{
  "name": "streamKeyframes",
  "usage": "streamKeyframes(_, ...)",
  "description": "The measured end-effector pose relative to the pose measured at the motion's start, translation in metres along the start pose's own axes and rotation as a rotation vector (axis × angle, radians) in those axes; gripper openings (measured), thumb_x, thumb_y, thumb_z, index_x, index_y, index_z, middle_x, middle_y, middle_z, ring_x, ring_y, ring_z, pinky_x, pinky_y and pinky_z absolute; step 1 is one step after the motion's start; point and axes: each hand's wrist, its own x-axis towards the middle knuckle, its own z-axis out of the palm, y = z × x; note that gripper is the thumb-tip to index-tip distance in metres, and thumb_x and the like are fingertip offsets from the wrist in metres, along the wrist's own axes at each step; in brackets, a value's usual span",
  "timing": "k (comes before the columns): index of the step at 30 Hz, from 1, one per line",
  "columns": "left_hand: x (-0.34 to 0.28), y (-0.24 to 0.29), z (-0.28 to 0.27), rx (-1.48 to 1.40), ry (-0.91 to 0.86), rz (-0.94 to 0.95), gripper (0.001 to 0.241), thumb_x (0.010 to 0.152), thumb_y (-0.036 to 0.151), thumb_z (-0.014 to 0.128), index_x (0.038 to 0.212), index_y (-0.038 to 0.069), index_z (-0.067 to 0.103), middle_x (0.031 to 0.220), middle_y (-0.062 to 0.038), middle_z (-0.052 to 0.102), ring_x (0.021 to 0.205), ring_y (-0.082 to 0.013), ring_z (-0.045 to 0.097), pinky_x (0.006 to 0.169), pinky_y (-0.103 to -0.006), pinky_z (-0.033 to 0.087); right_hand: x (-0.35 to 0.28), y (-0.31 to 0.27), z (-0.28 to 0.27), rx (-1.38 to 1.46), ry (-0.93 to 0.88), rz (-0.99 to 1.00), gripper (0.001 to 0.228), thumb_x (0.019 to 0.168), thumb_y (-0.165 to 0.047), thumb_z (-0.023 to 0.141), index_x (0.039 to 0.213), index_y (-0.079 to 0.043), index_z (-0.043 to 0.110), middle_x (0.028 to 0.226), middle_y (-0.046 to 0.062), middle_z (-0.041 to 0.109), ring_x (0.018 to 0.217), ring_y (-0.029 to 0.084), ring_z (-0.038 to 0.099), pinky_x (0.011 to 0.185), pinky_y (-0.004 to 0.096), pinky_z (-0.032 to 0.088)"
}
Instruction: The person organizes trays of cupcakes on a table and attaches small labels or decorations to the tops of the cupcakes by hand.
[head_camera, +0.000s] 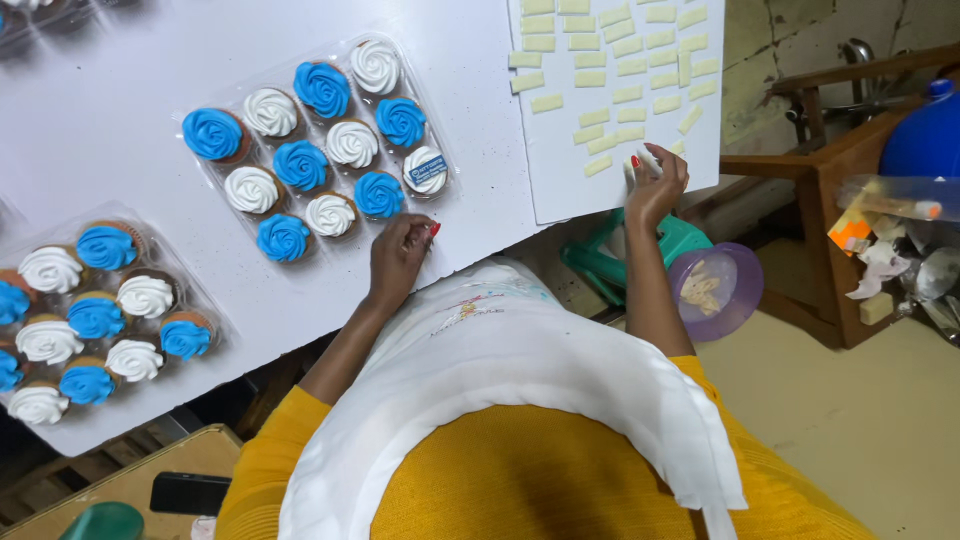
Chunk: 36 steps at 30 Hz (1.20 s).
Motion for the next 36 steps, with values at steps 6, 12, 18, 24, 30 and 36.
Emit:
streamKeyframes(6,-0.009,-0.017,0.016,-1.462,0.025,-0.885,0.042,0.095,-0.004,0.061,0.135,0.007,0.057,0.137,-0.018,0.065,0.119,-0.0271,0.069,0.098,-0.0281,0.059,0.019,0.019,-0.049,0.027,-0.567,-0.435,0.064,0.079,-0.017,0.088,0.135,0.005,0.067,0.137,0.030,0.062,0.132,0.052,0.051,0.117,0.056,0.039)
streamKeyframes(12,0.013,-0.011,0.008,-1.710,0.211,-0.855,0.022,0.089,-0.016,0.055,0.101,0.001,0.063,0.126,-0.024,0.069,0.129,-0.0381,0.063,0.116,-0.0476,0.049,-0.010,0.024,-0.051,-0.205,-0.722,-0.455,0.085,0.082,0.010,0.082,0.157,-0.003,0.044,0.165,0.018,0.038,0.150,0.040,0.034,0.124,0.051,0.030)
streamKeyframes(18,0.024,-0.024,0.010,-1.655,0.289,-0.842,0.025,0.088,-0.016,0.056,0.103,0.001,0.068,0.125,-0.022,0.071,0.124,-0.0366,0.067,0.112,-0.0454,0.054,-0.017,0.015,-0.039,-0.192,-0.642,-0.561,0.086,0.076,0.009,0.087,0.153,0.000,0.050,0.160,0.018,0.045,0.146,0.039,0.042,0.120,0.047,0.040)
streamKeyframes(24,0.037,0.007,0.042,-1.292,0.041,-0.959,0.028,0.098,-0.002,0.060,0.124,0.006,0.062,0.120,-0.017,0.072,0.111,-0.0273,0.074,0.095,-0.0316,0.063,-0.015,0.020,-0.032,-0.090,-0.654,-0.570,0.079,0.079,-0.018,0.087,0.149,-0.002,0.056,0.153,0.020,0.053,0.140,0.043,0.048,0.118,0.049,0.042)
streamKeyframes(30,0.087,0.052,0.091,-0.399,-0.420,-0.504,0.061,0.097,0.030,0.073,0.153,0.022,0.048,0.156,-0.014,0.046,0.141,-0.0403,0.049,0.116,-0.0433,0.045,0.042,0.172,-0.029,0.052,-0.118,-0.036,0.056,0.098,0.008,0.071,0.148,-0.013,0.058,0.145,0.013,0.055,0.139,0.038,0.048,0.119,0.052,0.038)
streamKeyframes(36,0.128,0.068,0.129,-0.348,-0.325,-0.484,0.082,0.101,0.020,0.063,0.163,0.001,0.014,0.162,-0.027,0.030,0.152,-0.0429,0.035,0.124,-0.0558,0.037,0.082,0.179,0.055,0.362,-0.043,0.472,0.033,0.105,0.003,0.056,0.137,-0.002,0.065,0.137,0.028,0.062,0.137,0.044,0.050,0.115,0.049,0.046)
